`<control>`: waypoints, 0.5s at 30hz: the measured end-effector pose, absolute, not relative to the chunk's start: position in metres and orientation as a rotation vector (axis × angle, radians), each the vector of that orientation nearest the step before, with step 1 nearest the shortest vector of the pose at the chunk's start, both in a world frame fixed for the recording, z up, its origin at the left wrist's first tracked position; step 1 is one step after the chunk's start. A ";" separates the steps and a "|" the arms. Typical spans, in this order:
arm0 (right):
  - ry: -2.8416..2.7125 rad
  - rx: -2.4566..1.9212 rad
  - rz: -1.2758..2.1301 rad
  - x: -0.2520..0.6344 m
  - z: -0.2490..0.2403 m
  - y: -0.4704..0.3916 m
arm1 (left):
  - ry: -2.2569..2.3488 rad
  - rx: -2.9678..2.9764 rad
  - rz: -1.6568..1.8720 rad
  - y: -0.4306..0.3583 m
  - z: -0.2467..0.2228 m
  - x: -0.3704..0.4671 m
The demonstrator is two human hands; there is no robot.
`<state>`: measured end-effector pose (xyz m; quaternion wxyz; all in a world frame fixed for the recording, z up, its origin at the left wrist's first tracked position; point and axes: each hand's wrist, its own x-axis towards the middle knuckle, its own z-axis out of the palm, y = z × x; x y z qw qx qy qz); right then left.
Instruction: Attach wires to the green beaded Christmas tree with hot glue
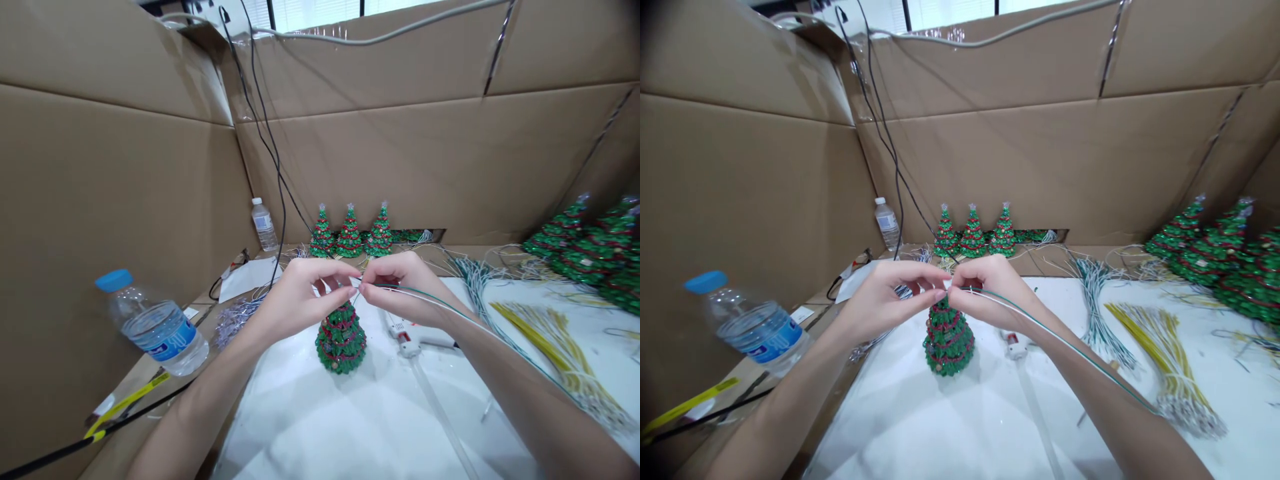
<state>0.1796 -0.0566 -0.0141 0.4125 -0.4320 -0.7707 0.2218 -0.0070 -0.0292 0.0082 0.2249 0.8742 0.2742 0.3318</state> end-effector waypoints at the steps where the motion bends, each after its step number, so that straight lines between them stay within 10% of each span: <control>1: -1.961 -1.114 0.548 0.180 -0.016 -0.055 | 0.765 2.401 0.946 -0.029 0.008 -0.008; 15: -2.132 -1.270 0.467 0.174 -0.029 -0.042 | 0.875 2.409 1.001 -0.026 0.009 -0.011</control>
